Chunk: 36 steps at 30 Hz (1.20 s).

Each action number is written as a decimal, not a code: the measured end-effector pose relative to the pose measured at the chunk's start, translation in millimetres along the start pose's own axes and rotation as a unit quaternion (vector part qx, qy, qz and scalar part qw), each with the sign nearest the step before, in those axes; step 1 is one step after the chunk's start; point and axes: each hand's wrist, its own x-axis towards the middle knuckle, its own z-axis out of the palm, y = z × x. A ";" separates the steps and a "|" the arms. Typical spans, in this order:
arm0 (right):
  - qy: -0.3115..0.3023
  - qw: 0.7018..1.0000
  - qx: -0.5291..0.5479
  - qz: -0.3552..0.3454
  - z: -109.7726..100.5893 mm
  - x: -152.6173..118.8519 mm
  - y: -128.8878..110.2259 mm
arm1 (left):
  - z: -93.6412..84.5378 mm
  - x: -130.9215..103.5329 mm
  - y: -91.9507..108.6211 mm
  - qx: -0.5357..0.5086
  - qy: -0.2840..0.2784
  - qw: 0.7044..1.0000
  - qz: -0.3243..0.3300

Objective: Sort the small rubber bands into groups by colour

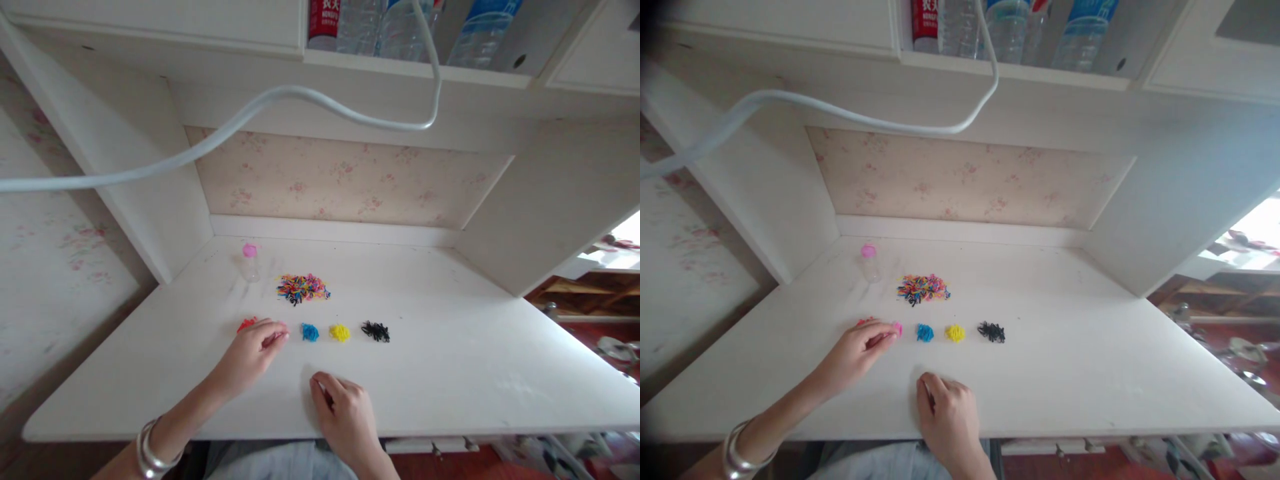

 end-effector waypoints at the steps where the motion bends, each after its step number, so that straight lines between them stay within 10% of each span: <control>1: -0.007 1.000 0.007 0.009 0.0 0.6 -0.6 | -0.7 -15.3 -8.4 -0.016 -0.002 0.999 -0.037; 6: -0.038 0.995 0.073 0.062 -0.8 7.9 -2.0 | 4.7 -61.9 -39.8 -0.064 0.045 0.988 -0.132; 16: -0.066 0.996 -0.042 0.035 -42.0 91.0 -30.6 | 1.6 -53.6 -44.7 -0.131 0.063 0.977 -0.158; 24: -0.207 0.943 -0.259 0.024 1.0 171.4 -24.7 | -1.2 -55.8 -47.4 -0.158 0.053 0.973 -0.159; 36: -0.220 0.936 -0.274 0.016 33.6 182.8 -9.2 | -3.9 -55.5 -51.9 -0.167 0.043 0.973 -0.150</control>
